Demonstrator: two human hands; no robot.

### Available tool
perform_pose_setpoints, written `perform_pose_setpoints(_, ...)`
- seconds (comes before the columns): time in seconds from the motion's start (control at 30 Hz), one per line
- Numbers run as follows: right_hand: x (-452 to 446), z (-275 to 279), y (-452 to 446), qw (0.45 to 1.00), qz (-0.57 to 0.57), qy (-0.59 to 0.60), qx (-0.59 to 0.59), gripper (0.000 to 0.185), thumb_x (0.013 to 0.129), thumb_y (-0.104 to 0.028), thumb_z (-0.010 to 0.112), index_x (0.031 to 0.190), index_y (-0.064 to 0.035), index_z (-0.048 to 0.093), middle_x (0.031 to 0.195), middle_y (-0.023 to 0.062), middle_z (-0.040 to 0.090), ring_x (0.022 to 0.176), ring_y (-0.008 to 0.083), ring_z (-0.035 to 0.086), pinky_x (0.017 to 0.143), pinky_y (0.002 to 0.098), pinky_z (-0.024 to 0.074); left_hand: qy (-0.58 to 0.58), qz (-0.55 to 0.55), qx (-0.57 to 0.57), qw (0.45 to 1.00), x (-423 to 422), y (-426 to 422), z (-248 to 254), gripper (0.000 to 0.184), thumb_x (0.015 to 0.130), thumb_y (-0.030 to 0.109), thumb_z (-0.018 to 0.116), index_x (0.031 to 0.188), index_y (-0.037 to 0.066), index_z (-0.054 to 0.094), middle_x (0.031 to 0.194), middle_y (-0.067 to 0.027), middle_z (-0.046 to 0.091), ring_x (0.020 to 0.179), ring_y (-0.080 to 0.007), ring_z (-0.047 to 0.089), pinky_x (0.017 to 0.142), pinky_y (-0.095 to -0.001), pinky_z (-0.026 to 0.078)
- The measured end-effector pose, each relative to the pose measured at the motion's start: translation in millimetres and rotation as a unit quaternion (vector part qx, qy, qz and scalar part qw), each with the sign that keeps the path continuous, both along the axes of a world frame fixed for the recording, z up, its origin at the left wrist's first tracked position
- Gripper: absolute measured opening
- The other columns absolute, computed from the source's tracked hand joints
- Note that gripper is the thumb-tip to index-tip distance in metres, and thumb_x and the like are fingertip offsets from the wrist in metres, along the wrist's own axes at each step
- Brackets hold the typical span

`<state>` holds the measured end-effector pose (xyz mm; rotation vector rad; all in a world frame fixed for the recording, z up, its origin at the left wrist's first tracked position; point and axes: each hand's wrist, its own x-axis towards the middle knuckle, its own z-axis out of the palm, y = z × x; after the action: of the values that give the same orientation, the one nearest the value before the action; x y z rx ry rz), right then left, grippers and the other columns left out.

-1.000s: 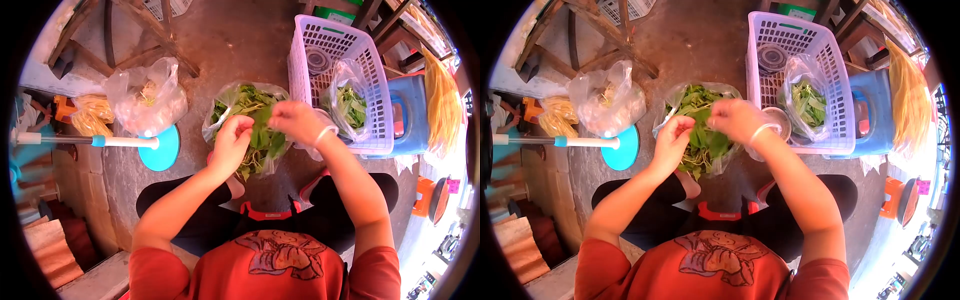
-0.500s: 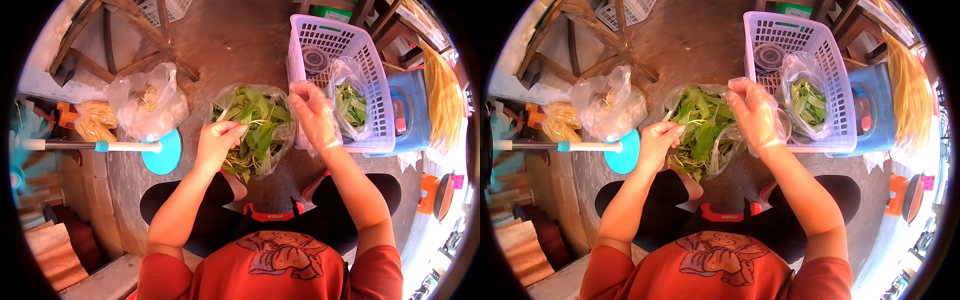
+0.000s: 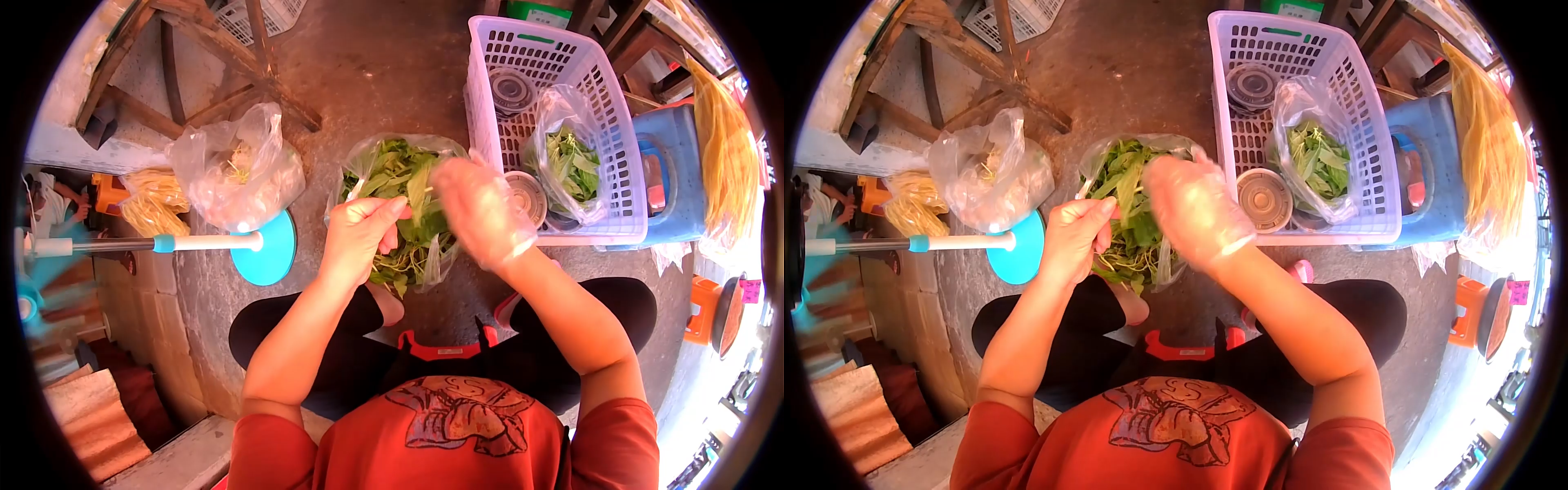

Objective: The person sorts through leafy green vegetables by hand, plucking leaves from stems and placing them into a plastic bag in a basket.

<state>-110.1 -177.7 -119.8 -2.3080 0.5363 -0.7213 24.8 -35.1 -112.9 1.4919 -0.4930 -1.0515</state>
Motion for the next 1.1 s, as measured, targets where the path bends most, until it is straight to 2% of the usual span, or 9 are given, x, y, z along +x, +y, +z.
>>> perform_pose_setpoints(0.1,4.5,-4.3,-15.9,0.855,-0.041,-0.188,0.482,0.013,0.096,-0.013,0.046,0.09,-0.0051,0.054,0.076,0.0041,0.054,0.075,0.0136,0.053,0.076,0.0282,0.0448,0.013,0.021,-0.009,1.0,5.5,6.8,-6.4,0.03,0.086,0.027,0.067,0.078,-0.002,0.066,0.053,-0.0004,0.051,0.047,-0.0077,0.044,0.044,-0.0216,0.034)
perform_pose_setpoints(0.27,-3.6,33.2,-35.4,0.988,0.082,-0.096,-0.092,0.022,0.083,-0.007,0.06,0.105,-0.0065,0.059,0.085,0.0106,0.063,0.08,0.0248,0.062,0.073,0.0362,0.0487,0.086,0.02,-0.009,0.996,12.7,11.2,-8.0,0.031,0.087,0.027,0.065,0.081,-0.004,0.065,0.052,0.0002,0.048,0.046,-0.0077,0.039,0.044,-0.0225,0.03)
perform_pose_setpoints(0.5,10.6,23.7,-12.1,0.978,0.181,-0.021,-0.102,0.021,0.077,-0.005,0.062,0.097,-0.0064,0.064,0.077,0.0117,0.059,0.076,0.0315,0.057,0.067,0.0414,0.0458,0.177,-0.019,-0.049,0.983,13.7,9.9,-0.2,0.029,0.089,0.024,0.061,0.082,-0.004,0.063,0.052,0.0011,0.045,0.048,-0.0075,0.037,0.045,-0.0221,0.028)
perform_pose_setpoints(0.63,23.5,-0.3,10.8,0.987,0.034,-0.153,0.032,0.01,0.084,-0.008,0.056,0.09,-0.0017,0.061,0.077,0.0122,0.059,0.073,0.0289,0.057,0.067,0.0386,0.0462,0.12,-0.024,-0.027,0.992,14.1,5.6,6.5,0.028,0.09,0.022,0.061,0.081,-0.004,0.063,0.052,0.0009,0.045,0.046,-0.0074,0.036,0.044,-0.0225,0.028)
perform_pose_setpoints(0.73,18.2,-0.7,-15.8,0.871,-0.069,-0.114,0.474,0.016,0.088,-0.014,0.052,0.089,-0.0008,0.059,0.075,0.0103,0.057,0.073,0.0233,0.057,0.067,0.0354,0.0469,0.051,0.029,-0.011,0.998,22.3,9.2,6.4,0.027,0.091,0.022,0.059,0.081,-0.003,0.062,0.05,0.0003,0.044,0.046,-0.0081,0.037,0.045,-0.0235,0.029)
perform_pose_setpoints(0.87,13.0,17.8,-25.8,0.906,0.061,0.117,0.402,0.019,0.095,-0.017,0.043,0.094,-0.0063,0.059,0.071,0.0014,0.058,0.064,0.0078,0.054,0.059,0.0235,0.0458,0.045,0.132,-0.049,0.989,49.3,14.7,-0.6,0.019,0.092,0.02,0.056,0.092,0.001,0.057,0.06,-0.0036,0.052,0.05,-0.0121,0.046,0.048,-0.0247,0.039)
perform_pose_setpoints(0.93,15.6,-26.3,-11.0,0.977,0.084,0.136,0.142,0.023,0.091,-0.024,0.049,0.097,-0.0043,0.058,0.082,0.0139,0.064,0.08,0.0306,0.062,0.075,0.0373,0.0478,0.042,0.107,-0.002,0.993,40.1,8.9,-4.7,0.009,0.092,0.012,0.049,0.095,0.004,0.051,0.068,-0.0059,0.056,0.053,-0.0128,0.052,0.05,-0.0248,0.044)
perform_pose_setpoints(1.07,18.7,-12.1,-0.8,0.951,0.033,0.254,0.173,0.025,0.088,-0.027,0.052,0.104,-0.01,0.059,0.093,0.0167,0.064,0.088,0.0336,0.061,0.078,0.0385,0.0474,-0.344,-0.127,0.028,0.93,21.8,27.9,-87.8,0.009,0.088,0.006,0.045,0.097,0.006,0.045,0.073,-0.0109,0.056,0.066,-0.0238,0.055,0.059,-0.034,0.044)
perform_pose_setpoints(1.1,17.8,-12.2,-2.6,0.948,0.033,0.259,0.183,0.025,0.088,-0.028,0.052,0.106,-0.0115,0.06,0.095,0.0161,0.064,0.089,0.0329,0.061,0.078,0.0383,0.0476,-0.313,-0.147,0.118,0.931,7.0,30.0,-92.9,0.014,0.085,0.005,0.047,0.099,0.005,0.046,0.076,-0.0172,0.057,0.073,-0.0314,0.058,0.065,-0.0392,0.045)
